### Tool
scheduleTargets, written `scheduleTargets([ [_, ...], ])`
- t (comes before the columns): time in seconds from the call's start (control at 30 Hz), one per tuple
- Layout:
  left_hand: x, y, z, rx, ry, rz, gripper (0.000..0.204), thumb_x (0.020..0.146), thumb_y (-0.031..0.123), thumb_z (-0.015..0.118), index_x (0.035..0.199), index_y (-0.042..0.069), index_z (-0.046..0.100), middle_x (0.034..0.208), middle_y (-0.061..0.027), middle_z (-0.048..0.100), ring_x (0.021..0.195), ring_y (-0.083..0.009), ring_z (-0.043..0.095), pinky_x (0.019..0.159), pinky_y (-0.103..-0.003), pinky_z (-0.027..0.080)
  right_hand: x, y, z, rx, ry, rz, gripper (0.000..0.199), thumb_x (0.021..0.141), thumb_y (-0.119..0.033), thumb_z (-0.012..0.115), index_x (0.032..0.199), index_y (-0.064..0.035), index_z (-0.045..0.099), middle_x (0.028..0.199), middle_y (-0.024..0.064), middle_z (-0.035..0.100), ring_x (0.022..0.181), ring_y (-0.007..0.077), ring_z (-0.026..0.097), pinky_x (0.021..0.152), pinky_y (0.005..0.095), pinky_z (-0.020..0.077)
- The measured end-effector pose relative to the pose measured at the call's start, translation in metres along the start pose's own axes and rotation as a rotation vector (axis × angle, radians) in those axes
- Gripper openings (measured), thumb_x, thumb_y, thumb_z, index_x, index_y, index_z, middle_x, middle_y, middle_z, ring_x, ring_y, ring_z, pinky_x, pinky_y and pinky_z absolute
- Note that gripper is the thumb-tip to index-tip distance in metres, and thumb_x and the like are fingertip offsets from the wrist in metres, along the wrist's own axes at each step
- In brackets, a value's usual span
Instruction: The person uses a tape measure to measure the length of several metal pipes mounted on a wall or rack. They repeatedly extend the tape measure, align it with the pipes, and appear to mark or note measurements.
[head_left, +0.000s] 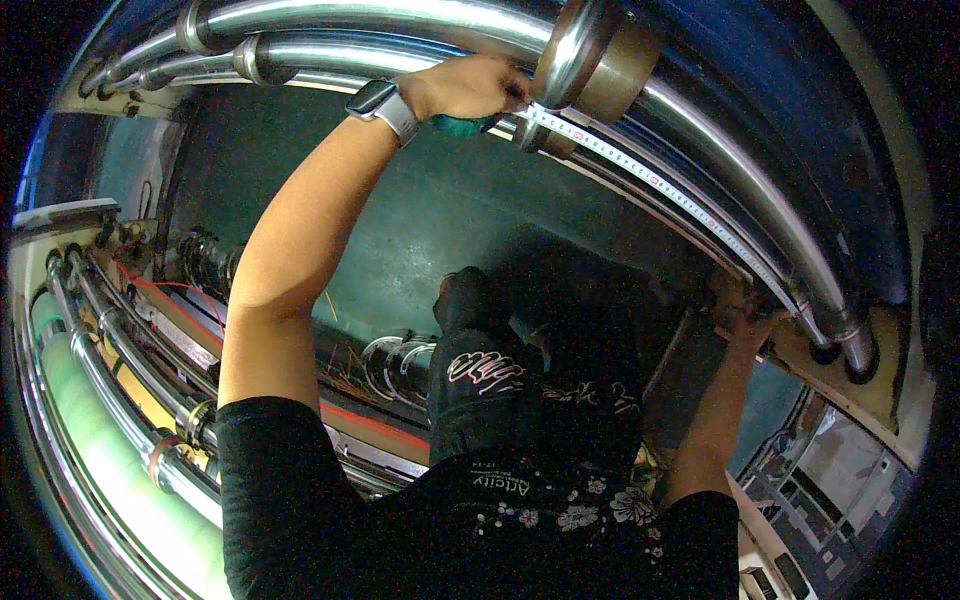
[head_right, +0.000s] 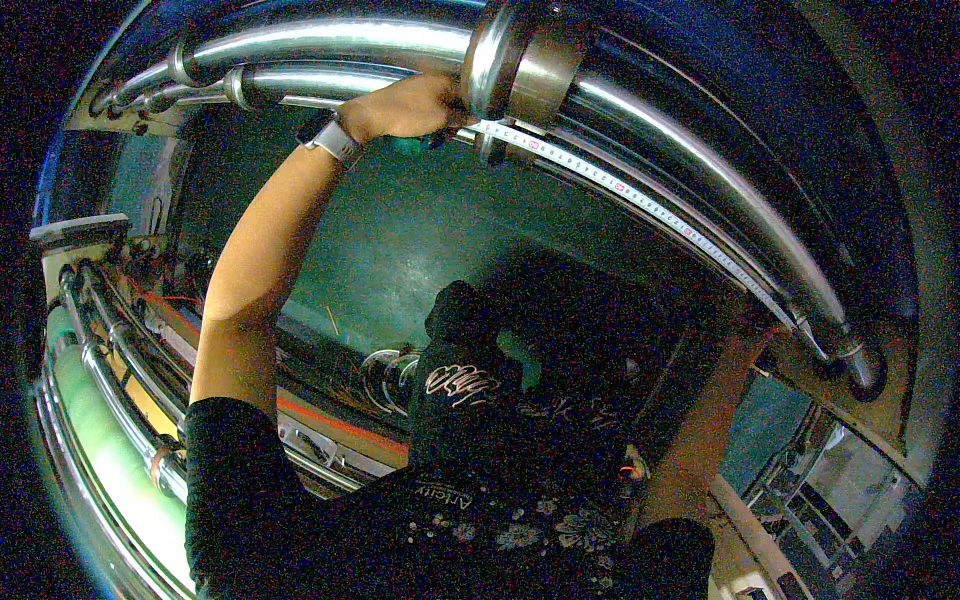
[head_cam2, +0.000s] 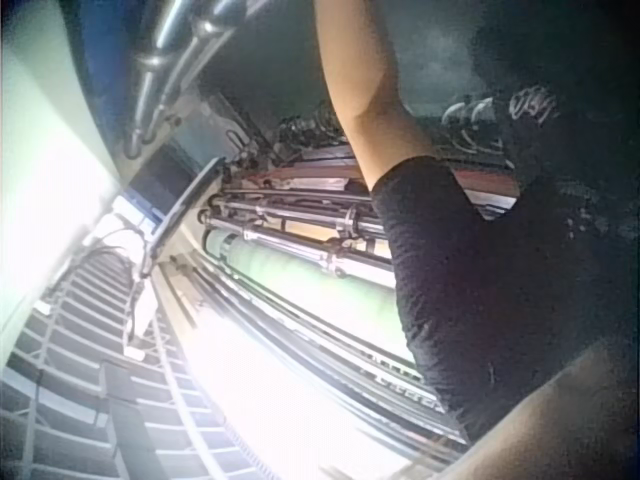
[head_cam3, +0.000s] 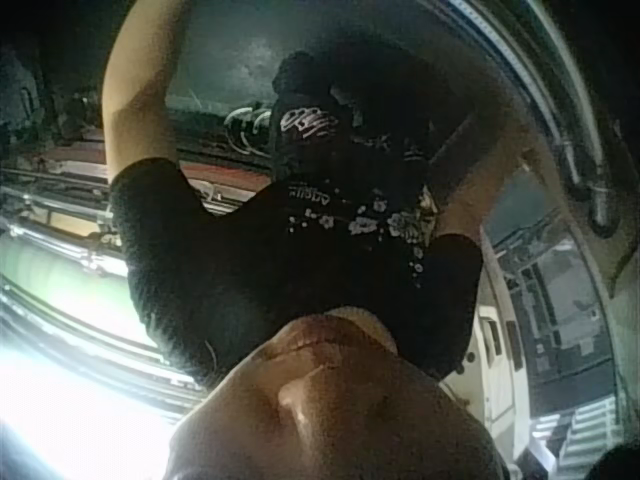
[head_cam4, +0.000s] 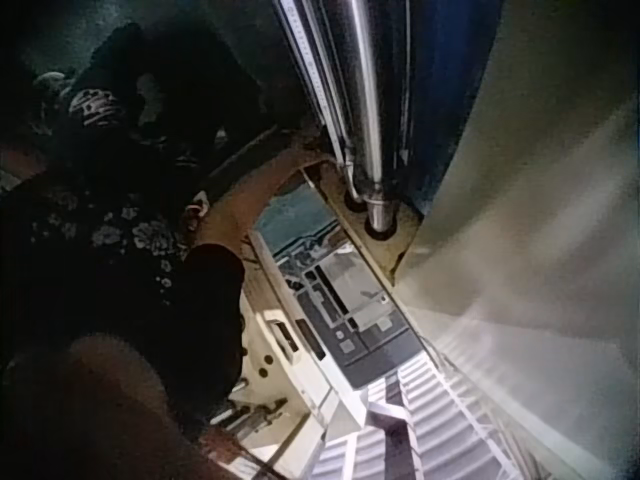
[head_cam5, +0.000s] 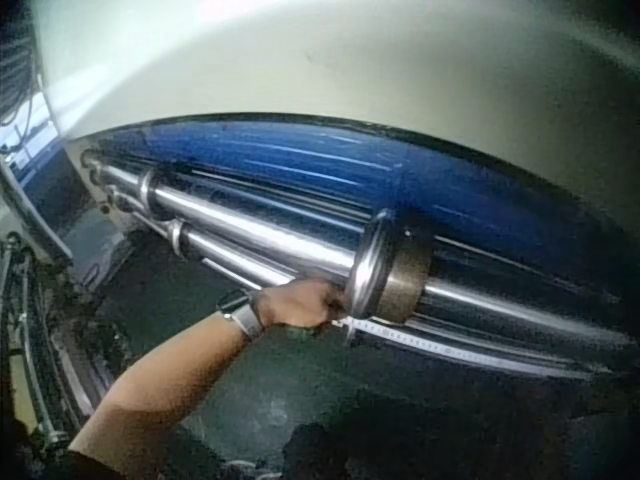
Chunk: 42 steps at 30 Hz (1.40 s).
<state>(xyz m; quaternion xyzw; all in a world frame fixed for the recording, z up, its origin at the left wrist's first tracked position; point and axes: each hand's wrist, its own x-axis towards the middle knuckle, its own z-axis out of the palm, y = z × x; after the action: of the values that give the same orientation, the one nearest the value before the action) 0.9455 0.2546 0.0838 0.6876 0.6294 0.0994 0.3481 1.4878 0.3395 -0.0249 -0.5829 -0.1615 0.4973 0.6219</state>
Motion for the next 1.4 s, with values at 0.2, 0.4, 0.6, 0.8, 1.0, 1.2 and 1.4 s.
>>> scheduleTargets([
  [0.2,0.003,0.004,-0.004,0.108,-0.005,0.005,0.024,0.077,0.022,0.048,0.094,0.008,0.059,0.088,-0.0156,0.058,0.082,-0.0300,0.054,0.074,-0.036,0.042,0.012,0.026,-0.007,0.387,-0.514,0.221,0.056,0.078,-0.046,0.047,0.114,-0.0037,0.043,0.111,0.0099,0.046,0.095,0.0224,0.046,0.077,0.0334,0.0432],
  [0.4,-0.004,-0.009,0.013,-0.076,0.194,0.074,0.026,0.077,0.013,0.050,0.099,0.001,0.055,0.087,-0.0131,0.059,0.075,-0.0207,0.054,0.070,-0.033,0.042,0.043,0.000,-0.030,0.257,-0.367,0.147,0.044,0.078,-0.036,0.053,0.109,-0.0044,0.045,0.104,0.0082,0.048,0.087,0.0201,0.047,0.070,0.0319,0.0434],
  [0.6,0.003,-0.004,0.009,-0.159,0.112,-0.055,0.025,0.079,0.013,0.053,0.102,0.001,0.053,0.091,-0.0104,0.059,0.081,-0.0165,0.053,0.073,-0.030,0.040,-0.004,-0.042,-0.035,-0.051,-0.039,-0.383,0.025,0.081,-0.034,0.052,0.085,-0.0090,0.053,0.071,-0.0001,0.051,0.054,0.0088,0.041,0.042,0.0253,0.0351],
  [0.8,-0.002,0.011,0.009,-0.106,0.176,-0.049,0.026,0.079,0.012,0.053,0.103,0.001,0.052,0.094,-0.0121,0.058,0.086,-0.0180,0.053,0.076,-0.030,0.040,0.018,-0.047,-0.038,-0.128,0.033,-0.446,0.037,0.076,-0.017,0.060,0.107,-0.0057,0.043,0.097,0.0074,0.050,0.079,0.0233,0.053,0.057,0.0320,0.0498],
  [1.0,-0.009,-0.002,0.008,-0.134,0.134,-0.039,0.025,0.079,0.013,0.051,0.100,0.000,0.054,0.094,-0.0137,0.058,0.084,-0.0203,0.054,0.075,-0.030,0.040,0.041,-0.041,-0.038,-0.194,-0.019,-0.481,0.037,0.078,-0.023,0.057,0.107,-0.0051,0.045,0.096,0.0075,0.053,0.080,0.0223,0.053,0.062,0.0304,0.0484],
  [1.2,0.003,-0.010,0.012,-0.114,0.112,0.075,0.024,0.078,0.018,0.049,0.091,0.000,0.057,0.074,-0.0156,0.058,0.069,-0.0258,0.055,0.066,-0.035,0.042,0.071,-0.033,-0.074,-0.186,-0.020,-0.577,0.033,0.082,-0.023,0.052,0.107,-0.0020,0.048,0.092,0.0074,0.056,0.078,0.0194,0.053,0.069,0.0290,0.0457],
  [1.4,-0.001,0.004,0.005,0.054,0.132,0.093,0.025,0.077,0.021,0.050,0.096,0.008,0.058,0.085,-0.0165,0.057,0.081,-0.0283,0.055,0.072,-0.036,0.042,0.086,-0.044,-0.089,-0.322,-0.230,-0.633,0.041,0.077,-0.029,0.059,0.106,-0.0014,0.049,0.096,0.0095,0.055,0.085,0.0221,0.053,0.072,0.0335,0.0441],
])
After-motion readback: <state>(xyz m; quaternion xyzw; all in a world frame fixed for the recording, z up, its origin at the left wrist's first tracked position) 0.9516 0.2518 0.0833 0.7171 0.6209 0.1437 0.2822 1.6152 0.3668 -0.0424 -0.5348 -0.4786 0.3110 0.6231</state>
